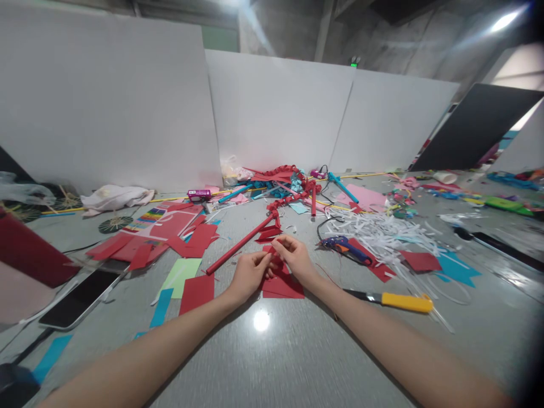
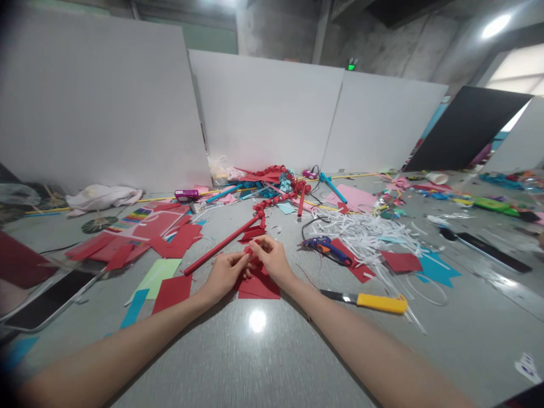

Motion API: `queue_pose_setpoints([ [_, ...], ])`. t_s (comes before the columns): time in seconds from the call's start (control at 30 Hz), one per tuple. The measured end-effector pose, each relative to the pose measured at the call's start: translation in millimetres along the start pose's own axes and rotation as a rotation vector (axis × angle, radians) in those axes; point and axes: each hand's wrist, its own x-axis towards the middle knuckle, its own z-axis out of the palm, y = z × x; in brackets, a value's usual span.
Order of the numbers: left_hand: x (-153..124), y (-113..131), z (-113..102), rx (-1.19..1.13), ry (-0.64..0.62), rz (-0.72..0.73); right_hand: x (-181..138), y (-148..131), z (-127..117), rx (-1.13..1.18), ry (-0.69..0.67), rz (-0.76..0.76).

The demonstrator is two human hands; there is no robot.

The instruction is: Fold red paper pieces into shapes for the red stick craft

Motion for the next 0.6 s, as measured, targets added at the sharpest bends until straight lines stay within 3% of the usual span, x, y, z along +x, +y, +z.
queue_pose_setpoints([
  [0.6, -0.2, -2.6, -0.1, -0.015, -0.022, -0.011, 0.1, 1.7, 0.2, -0.026, -0.001, 0.002],
])
